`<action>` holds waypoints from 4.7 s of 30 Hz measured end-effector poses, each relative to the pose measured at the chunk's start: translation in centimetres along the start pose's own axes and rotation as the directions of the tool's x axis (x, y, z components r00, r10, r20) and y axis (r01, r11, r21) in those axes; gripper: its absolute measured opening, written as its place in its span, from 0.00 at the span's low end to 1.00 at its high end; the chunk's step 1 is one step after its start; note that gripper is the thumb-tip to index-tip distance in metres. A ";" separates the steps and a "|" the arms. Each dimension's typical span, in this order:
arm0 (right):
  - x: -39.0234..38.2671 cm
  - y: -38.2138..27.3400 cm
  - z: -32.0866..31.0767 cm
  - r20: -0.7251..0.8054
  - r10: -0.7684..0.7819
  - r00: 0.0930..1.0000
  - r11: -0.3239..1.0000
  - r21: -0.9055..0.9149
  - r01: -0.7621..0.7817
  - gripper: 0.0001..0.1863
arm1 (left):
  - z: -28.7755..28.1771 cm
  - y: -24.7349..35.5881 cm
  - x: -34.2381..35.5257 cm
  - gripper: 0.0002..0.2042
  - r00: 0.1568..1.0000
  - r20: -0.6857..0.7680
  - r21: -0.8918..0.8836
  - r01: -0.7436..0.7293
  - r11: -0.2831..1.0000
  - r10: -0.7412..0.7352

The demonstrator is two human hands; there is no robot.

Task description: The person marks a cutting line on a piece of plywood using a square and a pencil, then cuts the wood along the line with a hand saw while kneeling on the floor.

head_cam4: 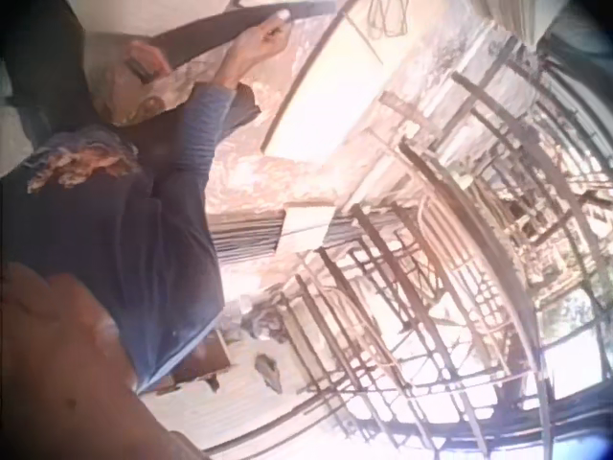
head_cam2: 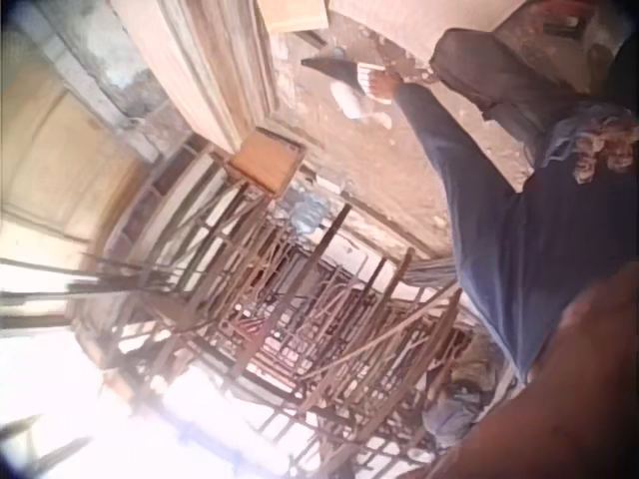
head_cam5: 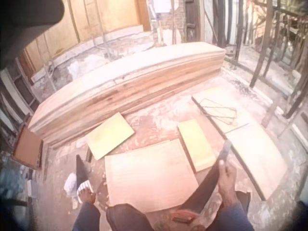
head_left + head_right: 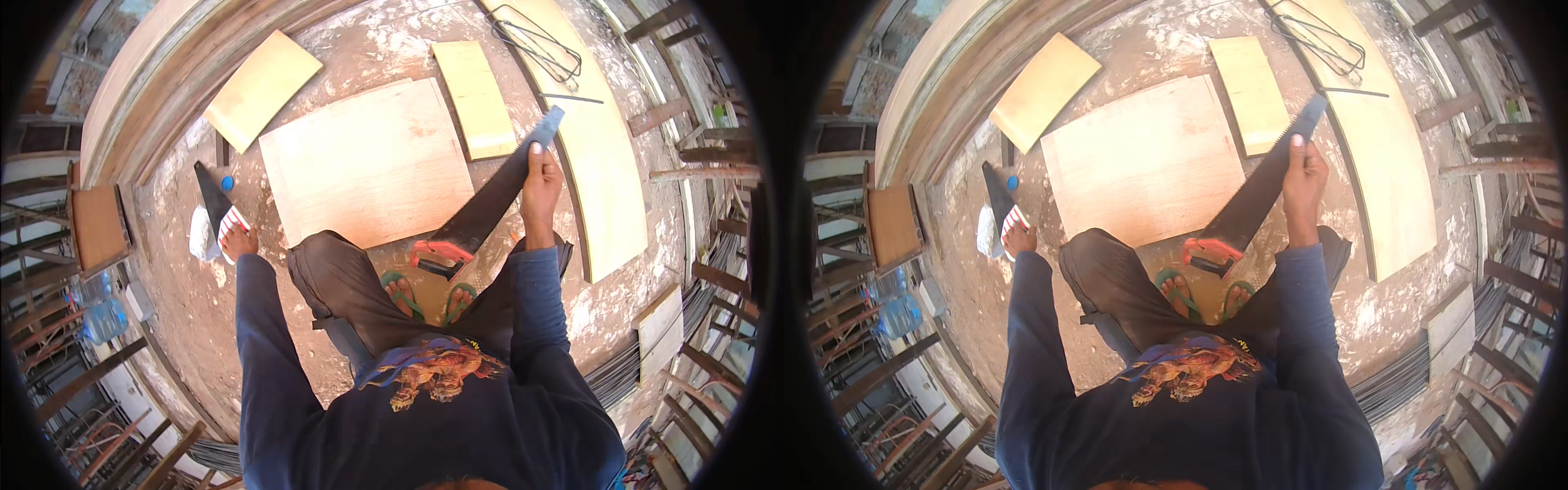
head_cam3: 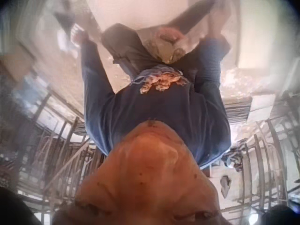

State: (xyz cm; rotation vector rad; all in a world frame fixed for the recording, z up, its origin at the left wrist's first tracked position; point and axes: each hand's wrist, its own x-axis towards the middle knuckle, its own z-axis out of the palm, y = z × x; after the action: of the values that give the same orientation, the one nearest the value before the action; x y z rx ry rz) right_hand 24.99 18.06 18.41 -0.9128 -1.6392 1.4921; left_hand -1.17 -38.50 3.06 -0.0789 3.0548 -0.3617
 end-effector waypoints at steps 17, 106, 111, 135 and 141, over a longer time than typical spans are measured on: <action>3.3 -9.2 5.9 0.314 -0.048 0.948 0.998 -0.019 0.056 0.23 | -23.7 31.4 -16.0 0.27 0.407 -0.198 -0.961 0.100 -0.259 0.892; -6.2 1.1 -3.6 0.121 0.428 0.896 0.777 -0.556 -0.296 0.17 | -4.1 52.6 3.9 0.25 0.744 -0.272 -0.194 -0.664 0.722 0.610; -8.5 1.5 -2.6 0.266 0.357 0.895 0.843 -0.506 -0.185 0.25 | -2.3 51.3 5.0 0.24 0.747 -0.340 -0.224 -0.654 0.723 0.571; -7.9 3.2 -0.3 0.188 0.368 0.910 0.834 -0.499 -0.234 0.18 | -3.2 52.6 2.8 0.24 0.787 -0.243 -0.278 -0.617 0.736 0.567; -4.8 4.8 2.0 0.177 0.309 0.935 0.857 -0.478 -0.192 0.17 | -4.7 52.9 2.1 0.23 0.772 -0.224 -0.283 -0.636 0.718 0.595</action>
State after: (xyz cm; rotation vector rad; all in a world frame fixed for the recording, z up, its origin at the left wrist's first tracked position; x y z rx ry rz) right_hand 25.72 13.27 13.30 -1.2783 -2.1837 1.4624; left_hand -5.86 13.88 -4.96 0.9632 2.9685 0.2286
